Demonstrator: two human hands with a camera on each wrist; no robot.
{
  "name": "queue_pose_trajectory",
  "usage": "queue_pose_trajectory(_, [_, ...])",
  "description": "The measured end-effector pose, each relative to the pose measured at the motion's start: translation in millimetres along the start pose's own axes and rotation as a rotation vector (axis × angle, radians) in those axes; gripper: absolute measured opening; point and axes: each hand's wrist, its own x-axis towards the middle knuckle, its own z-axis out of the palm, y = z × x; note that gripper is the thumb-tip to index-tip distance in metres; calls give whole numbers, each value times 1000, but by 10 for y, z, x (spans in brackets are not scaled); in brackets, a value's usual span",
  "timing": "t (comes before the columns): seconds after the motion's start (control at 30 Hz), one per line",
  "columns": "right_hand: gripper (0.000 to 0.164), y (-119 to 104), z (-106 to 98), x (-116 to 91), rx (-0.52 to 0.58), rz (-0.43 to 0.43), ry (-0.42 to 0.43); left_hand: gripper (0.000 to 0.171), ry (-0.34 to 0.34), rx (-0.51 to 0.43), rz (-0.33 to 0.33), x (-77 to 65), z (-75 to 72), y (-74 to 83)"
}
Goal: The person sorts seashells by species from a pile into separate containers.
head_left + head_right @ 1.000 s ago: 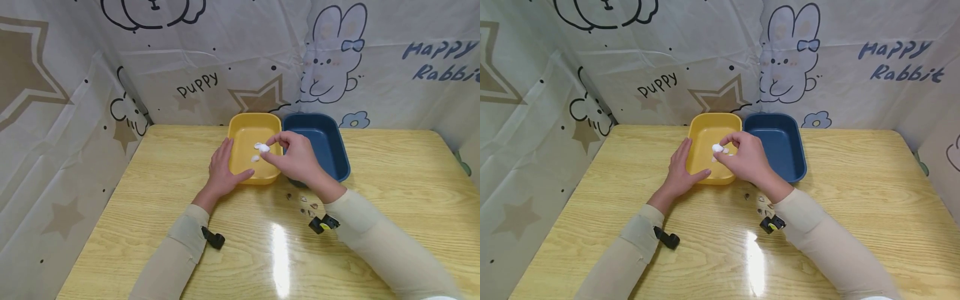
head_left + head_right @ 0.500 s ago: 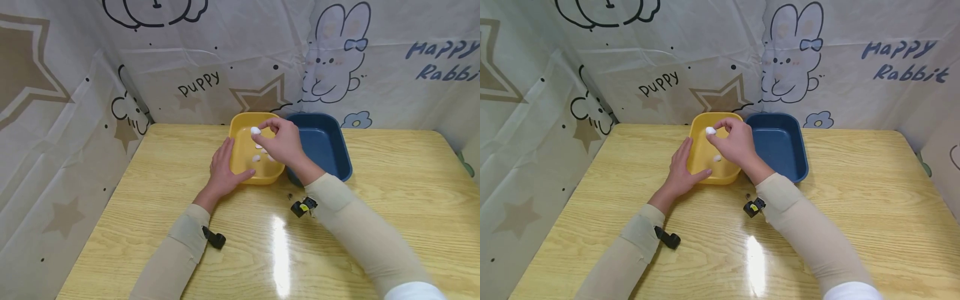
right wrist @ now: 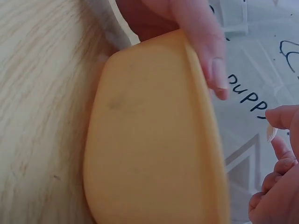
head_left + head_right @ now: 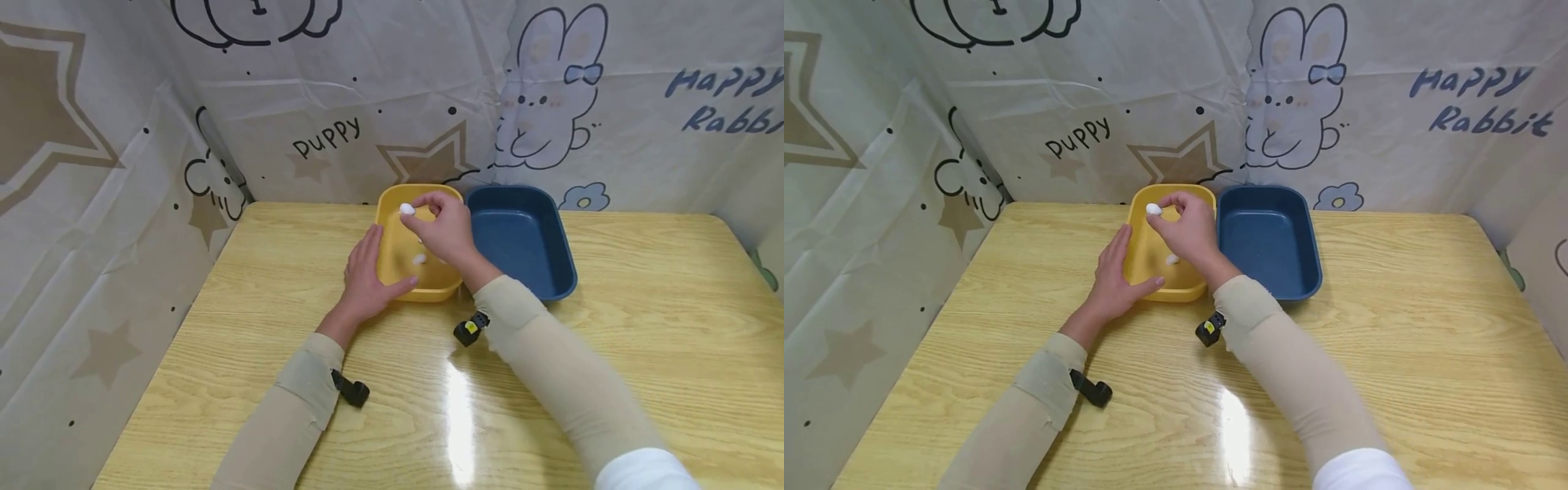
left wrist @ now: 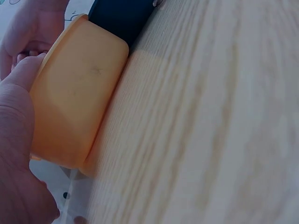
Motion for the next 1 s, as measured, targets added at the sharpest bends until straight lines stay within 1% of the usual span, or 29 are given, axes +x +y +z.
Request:
queue_pose_trajectory(0.33, [28,212,106,71,-25,32,1,113,3,19,1,-5,6,-7])
queue_pose_trajectory(0.5, [28,300,127,63,-56,22,7,112,6,23,3,4,8,-3])
queue_pose_trajectory(0.67, [28,311,136,55,-73,8,10,112,5,28,4,11,6,5])
queue_pose_trajectory(1.0, [39,302,152,53,-101,57,-20,112,-7,26,-15,-2,2,9])
